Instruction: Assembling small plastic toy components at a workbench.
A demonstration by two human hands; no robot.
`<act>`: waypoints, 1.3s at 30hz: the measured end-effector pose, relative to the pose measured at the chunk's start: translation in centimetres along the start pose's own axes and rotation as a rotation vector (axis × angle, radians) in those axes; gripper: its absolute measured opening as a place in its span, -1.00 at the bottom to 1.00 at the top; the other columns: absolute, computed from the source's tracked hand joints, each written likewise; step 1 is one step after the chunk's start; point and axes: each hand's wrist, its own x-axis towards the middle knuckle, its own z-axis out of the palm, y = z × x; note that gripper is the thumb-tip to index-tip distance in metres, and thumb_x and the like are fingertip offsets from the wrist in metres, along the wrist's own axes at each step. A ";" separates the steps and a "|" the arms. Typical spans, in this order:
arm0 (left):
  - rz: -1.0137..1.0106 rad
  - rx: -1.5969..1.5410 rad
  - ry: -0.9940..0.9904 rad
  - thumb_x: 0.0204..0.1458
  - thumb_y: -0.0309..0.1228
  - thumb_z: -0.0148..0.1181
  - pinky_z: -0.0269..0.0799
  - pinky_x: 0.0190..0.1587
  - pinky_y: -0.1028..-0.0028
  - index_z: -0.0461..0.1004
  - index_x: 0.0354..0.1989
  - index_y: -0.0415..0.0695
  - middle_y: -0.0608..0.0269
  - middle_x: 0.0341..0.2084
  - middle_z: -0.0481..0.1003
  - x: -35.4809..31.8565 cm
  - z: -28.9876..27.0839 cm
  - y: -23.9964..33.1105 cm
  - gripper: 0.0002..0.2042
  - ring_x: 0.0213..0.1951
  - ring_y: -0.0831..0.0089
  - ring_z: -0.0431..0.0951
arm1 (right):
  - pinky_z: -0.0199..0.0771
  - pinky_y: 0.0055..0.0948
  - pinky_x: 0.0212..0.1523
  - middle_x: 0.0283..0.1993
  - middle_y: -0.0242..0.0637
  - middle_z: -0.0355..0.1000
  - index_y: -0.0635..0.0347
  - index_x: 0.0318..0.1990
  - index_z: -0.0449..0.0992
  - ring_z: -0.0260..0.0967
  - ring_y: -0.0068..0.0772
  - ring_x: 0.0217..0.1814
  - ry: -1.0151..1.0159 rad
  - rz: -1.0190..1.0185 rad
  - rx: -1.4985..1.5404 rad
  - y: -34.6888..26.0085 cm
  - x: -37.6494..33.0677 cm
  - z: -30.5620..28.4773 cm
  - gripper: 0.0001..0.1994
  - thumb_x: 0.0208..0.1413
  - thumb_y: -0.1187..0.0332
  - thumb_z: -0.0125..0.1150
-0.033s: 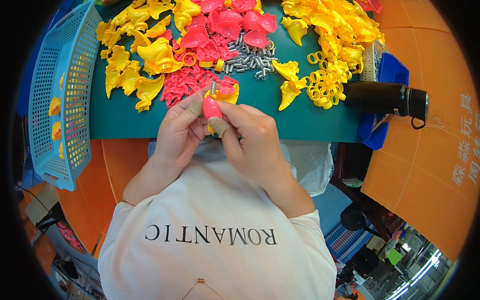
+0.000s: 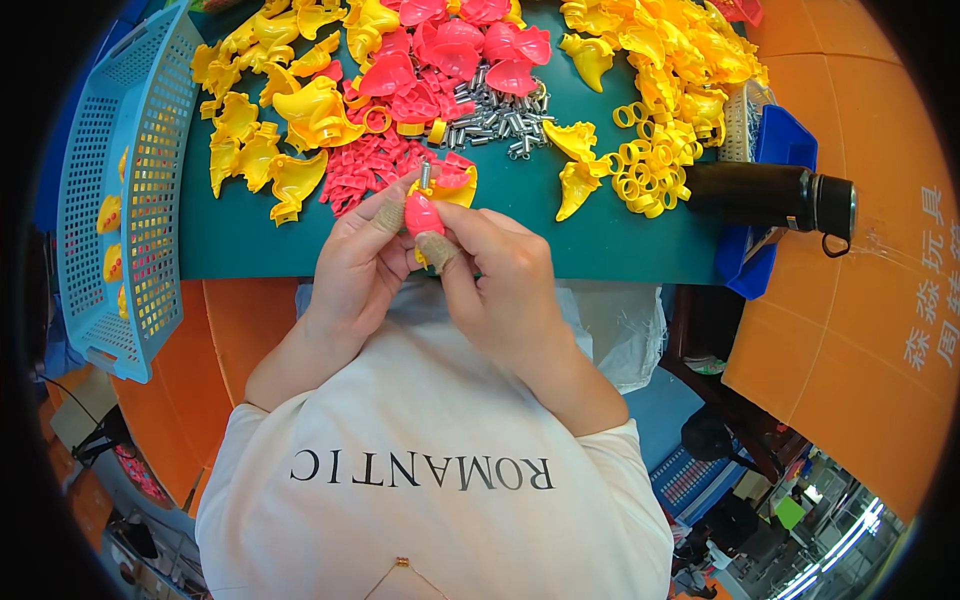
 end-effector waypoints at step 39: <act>-0.061 0.179 -0.071 0.14 -0.36 0.15 0.54 -0.05 0.36 0.37 0.04 -0.33 0.10 -0.13 0.52 -0.2 1.8 0.2 -0.64 -0.11 0.36 0.57 | 0.21 -0.24 0.26 0.15 0.04 0.34 0.41 0.16 0.32 0.24 -0.10 0.24 0.188 0.091 0.435 5.6 -2.6 -6.0 -0.20 -0.38 0.46 0.52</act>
